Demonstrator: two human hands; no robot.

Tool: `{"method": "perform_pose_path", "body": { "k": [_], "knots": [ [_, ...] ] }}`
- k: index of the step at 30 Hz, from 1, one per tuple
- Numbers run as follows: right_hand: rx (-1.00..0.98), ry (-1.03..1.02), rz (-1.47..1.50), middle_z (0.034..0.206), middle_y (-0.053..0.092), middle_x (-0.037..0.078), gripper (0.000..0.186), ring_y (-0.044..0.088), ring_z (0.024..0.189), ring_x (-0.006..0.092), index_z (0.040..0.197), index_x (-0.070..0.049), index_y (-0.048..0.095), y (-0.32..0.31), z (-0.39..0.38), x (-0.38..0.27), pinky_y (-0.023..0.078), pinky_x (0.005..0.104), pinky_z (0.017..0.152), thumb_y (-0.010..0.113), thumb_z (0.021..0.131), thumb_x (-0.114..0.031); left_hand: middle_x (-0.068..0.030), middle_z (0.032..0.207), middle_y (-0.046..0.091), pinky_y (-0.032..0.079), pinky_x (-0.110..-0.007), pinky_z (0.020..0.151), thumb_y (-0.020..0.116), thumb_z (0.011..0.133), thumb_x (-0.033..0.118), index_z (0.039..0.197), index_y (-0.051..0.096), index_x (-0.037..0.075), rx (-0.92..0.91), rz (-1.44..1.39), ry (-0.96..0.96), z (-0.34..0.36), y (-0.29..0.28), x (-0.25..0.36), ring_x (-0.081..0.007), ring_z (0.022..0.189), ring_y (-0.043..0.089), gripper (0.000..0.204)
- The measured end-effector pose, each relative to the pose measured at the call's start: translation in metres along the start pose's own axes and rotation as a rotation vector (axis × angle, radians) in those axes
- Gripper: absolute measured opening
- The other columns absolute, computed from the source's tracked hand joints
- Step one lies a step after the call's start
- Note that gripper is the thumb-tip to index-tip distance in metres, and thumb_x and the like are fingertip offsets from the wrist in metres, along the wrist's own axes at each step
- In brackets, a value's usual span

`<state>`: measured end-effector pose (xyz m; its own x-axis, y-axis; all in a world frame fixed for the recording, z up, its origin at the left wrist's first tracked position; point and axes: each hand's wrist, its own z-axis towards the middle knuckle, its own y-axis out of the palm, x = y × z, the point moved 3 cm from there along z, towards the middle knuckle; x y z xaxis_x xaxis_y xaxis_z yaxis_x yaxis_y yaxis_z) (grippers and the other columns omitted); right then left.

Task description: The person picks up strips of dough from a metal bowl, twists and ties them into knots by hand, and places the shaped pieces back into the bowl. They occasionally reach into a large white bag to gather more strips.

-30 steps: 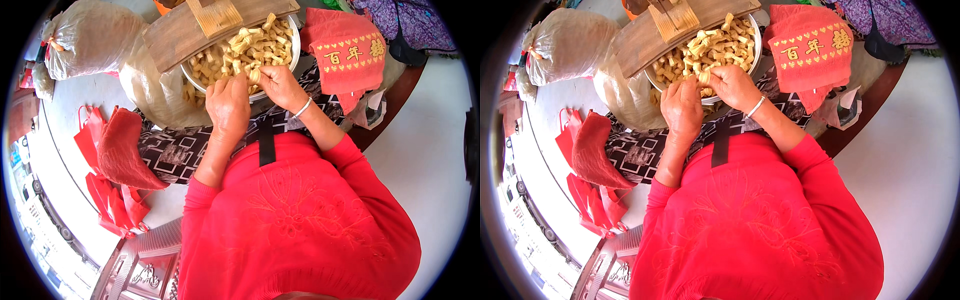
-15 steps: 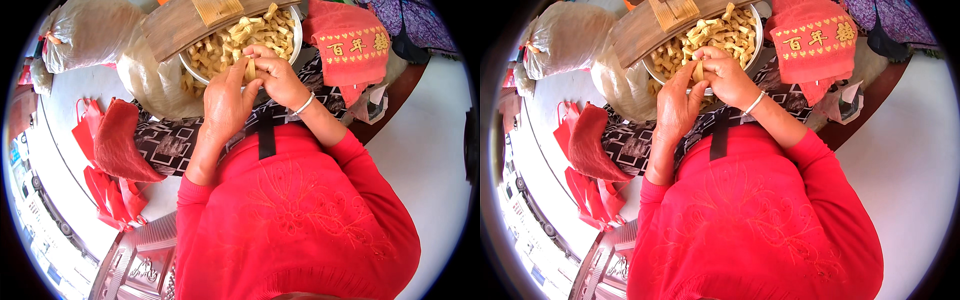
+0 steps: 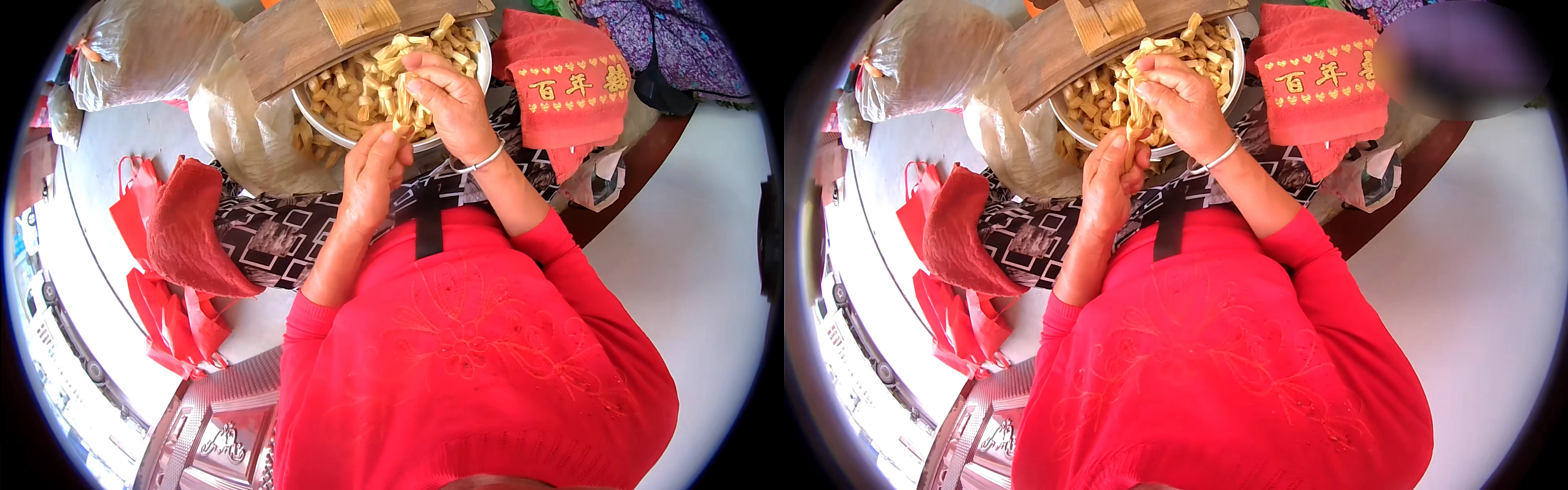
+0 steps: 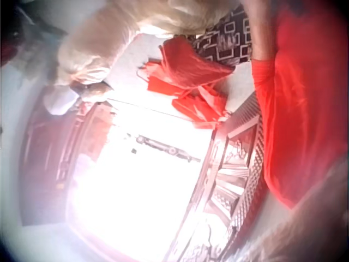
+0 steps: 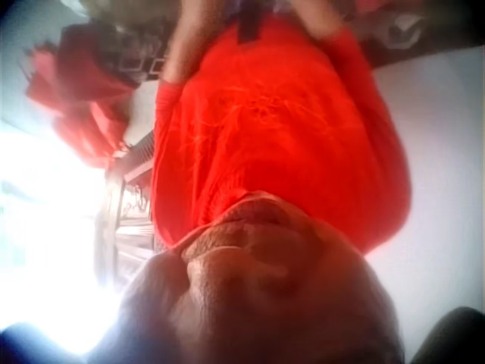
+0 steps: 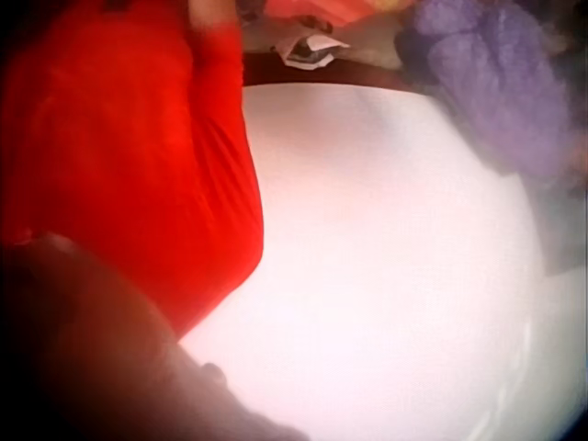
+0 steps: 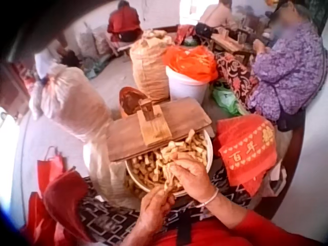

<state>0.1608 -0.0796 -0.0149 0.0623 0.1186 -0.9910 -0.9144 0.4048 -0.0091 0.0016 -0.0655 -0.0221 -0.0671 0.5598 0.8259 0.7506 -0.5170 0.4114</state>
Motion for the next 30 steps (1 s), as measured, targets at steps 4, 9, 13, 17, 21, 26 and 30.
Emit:
{"method": "perform_pose_path", "body": {
  "k": [4,9,13,17,21,26,30],
  "knots": [
    [-0.129,0.068,0.142,0.124,0.060,0.007,0.032,0.058,0.109,0.0130,0.120,-0.002,0.061,-0.016,0.005,-0.007,0.049,0.0284,0.089,0.056,0.097,-0.024,-0.0010,0.082,0.055,0.028,-0.017,0.053,0.044,0.096,0.016,0.120,0.057,0.000,-0.029,0.345,0.164,-0.003,-0.016,0.007,-0.0027,0.060,0.033,0.031],
    [-0.054,0.023,-0.176,0.093,0.067,0.005,0.025,0.061,0.082,0.0109,0.113,-0.002,0.062,-0.022,-0.006,-0.036,0.048,0.0234,0.070,0.060,0.095,-0.019,-0.0204,0.089,0.060,0.048,-0.039,0.070,0.052,0.089,0.006,0.105,0.061,0.003,0.178,0.985,0.530,-0.003,-0.012,0.024,-0.0348,0.083,0.062,0.018],
    [-0.036,-0.276,-0.495,0.083,0.064,0.013,0.018,0.063,0.068,0.0203,0.099,-0.002,0.066,-0.019,-0.011,-0.058,0.049,0.0277,0.061,0.065,0.089,-0.016,-0.0144,0.083,0.063,0.049,-0.040,0.062,0.056,0.086,0.008,0.103,0.061,0.006,0.212,1.199,0.676,0.001,-0.004,0.029,-0.0334,0.074,0.063,0.018],
    [-0.101,-0.064,-0.528,0.070,0.061,0.013,0.016,0.060,0.058,0.0264,0.094,-0.006,0.067,-0.013,-0.024,-0.050,0.047,0.0329,0.055,0.068,0.086,-0.020,-0.0107,0.076,0.062,0.049,-0.038,0.056,0.059,0.082,0.008,0.101,0.062,0.009,0.249,1.274,0.769,0.010,-0.001,0.026,-0.0292,0.066,0.063,0.019],
    [-0.170,0.045,-0.631,0.072,0.064,0.008,0.024,0.059,0.063,0.0083,0.103,0.000,0.066,-0.010,-0.027,-0.046,0.047,0.0236,0.059,0.071,0.084,-0.015,-0.0092,0.071,0.059,0.047,-0.036,0.052,0.061,0.079,0.008,0.098,0.063,0.008,0.260,1.383,0.836,0.017,0.004,0.023,-0.0264,0.061,0.061,0.019],
    [-0.125,-0.032,-0.593,0.081,0.065,0.012,0.025,0.063,0.070,0.0226,0.103,-0.004,0.065,-0.006,-0.026,-0.036,0.049,0.0319,0.061,0.070,0.081,-0.015,-0.0074,0.070,0.053,0.046,-0.037,0.052,0.062,0.077,0.008,0.093,0.059,0.006,0.318,1.412,0.962,0.017,0.007,0.023,-0.0262,0.060,0.058,0.016],
    [-0.094,-0.012,-0.475,0.087,0.065,0.015,0.025,0.064,0.075,0.0322,0.104,-0.004,0.064,-0.002,-0.027,-0.022,0.050,0.0366,0.065,0.066,0.080,-0.010,-0.0098,0.076,0.057,0.047,-0.041,0.056,0.065,0.079,0.005,0.097,0.060,0.006,0.313,1.408,0.883,0.013,0.010,0.019,-0.0305,0.067,0.060,0.018]
  ]
}}
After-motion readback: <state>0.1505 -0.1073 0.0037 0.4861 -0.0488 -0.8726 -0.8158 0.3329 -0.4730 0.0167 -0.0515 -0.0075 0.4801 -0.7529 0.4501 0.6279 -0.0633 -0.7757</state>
